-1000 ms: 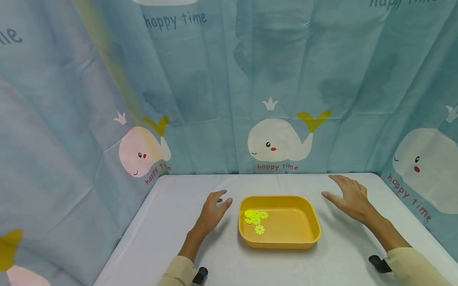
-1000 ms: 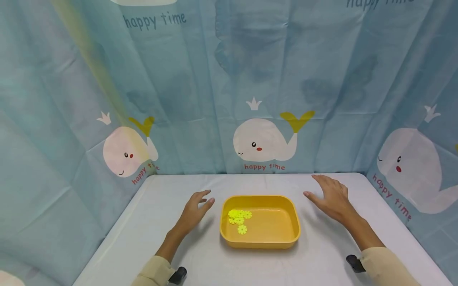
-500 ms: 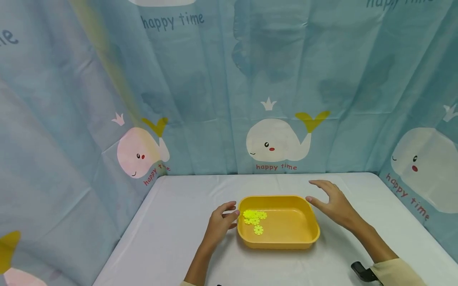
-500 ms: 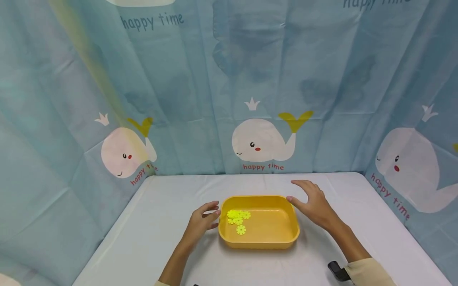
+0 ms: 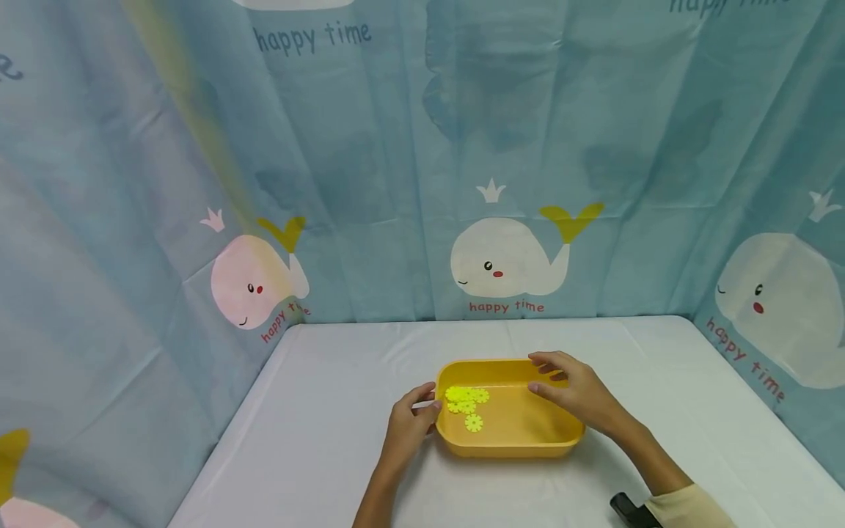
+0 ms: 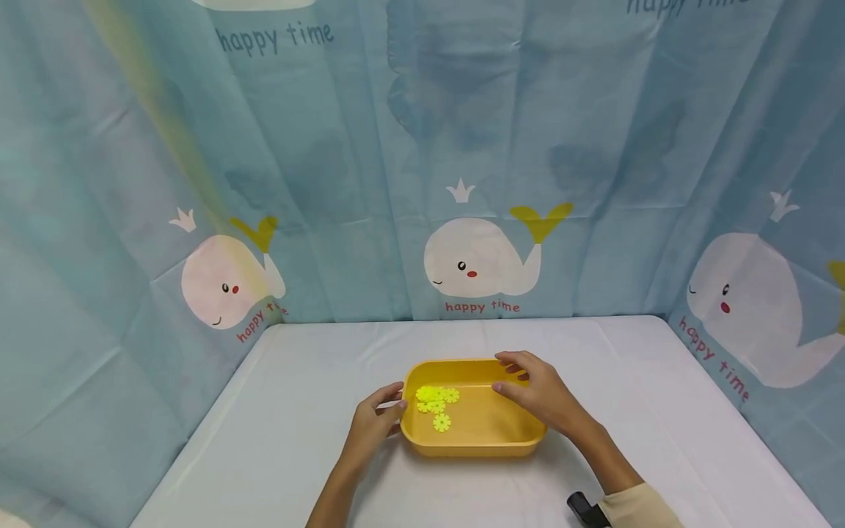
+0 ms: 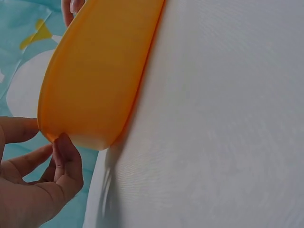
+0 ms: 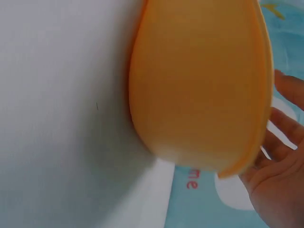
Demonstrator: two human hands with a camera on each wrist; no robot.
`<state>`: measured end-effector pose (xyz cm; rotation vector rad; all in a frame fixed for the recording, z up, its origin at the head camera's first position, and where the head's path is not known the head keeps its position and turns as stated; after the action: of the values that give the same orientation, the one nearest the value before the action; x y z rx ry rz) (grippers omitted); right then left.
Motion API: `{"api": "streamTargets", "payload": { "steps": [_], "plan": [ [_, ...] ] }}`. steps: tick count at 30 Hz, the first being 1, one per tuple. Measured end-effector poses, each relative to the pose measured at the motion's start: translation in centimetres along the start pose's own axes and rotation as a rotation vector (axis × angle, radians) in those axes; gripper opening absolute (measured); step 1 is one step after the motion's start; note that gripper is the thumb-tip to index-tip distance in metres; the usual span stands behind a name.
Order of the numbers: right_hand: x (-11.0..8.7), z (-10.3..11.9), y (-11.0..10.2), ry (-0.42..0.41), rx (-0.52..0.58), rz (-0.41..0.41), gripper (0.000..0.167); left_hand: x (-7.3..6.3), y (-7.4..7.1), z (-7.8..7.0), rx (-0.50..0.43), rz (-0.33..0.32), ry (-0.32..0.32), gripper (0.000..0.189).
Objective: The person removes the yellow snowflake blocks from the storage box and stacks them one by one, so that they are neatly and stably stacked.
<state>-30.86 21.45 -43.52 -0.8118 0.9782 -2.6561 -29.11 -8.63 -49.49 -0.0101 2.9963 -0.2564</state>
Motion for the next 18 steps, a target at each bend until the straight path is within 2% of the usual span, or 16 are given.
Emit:
{"api": "streamTargets", "payload": {
  "steps": [7,15,18],
  "plan": [
    [0.6,0.0,3.2,0.053,0.122,0.114,0.055,0.3,0.1,0.4,-0.015,-0.012,-0.015,0.046],
    [1.5,1.2,6.1,0.018,0.189,0.211,0.051,0.5,0.1,0.5,-0.023,-0.018,-0.028,0.046],
    [1.7,1.5,7.1,0.029,0.21,0.242,0.05,0.5,0.1,0.6,-0.021,-0.02,-0.028,0.047]
  ]
}}
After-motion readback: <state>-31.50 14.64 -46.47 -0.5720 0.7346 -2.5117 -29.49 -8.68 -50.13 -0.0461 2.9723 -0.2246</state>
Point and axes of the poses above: each hand's wrist, its own x-axis towards the middle knuckle, its own y-axis out of the palm, z = x × y, the point moved 8 cm from there along x, towards the middle knuckle, and after that the axes turned 8 degrees about -y, right-handed, at the moved point
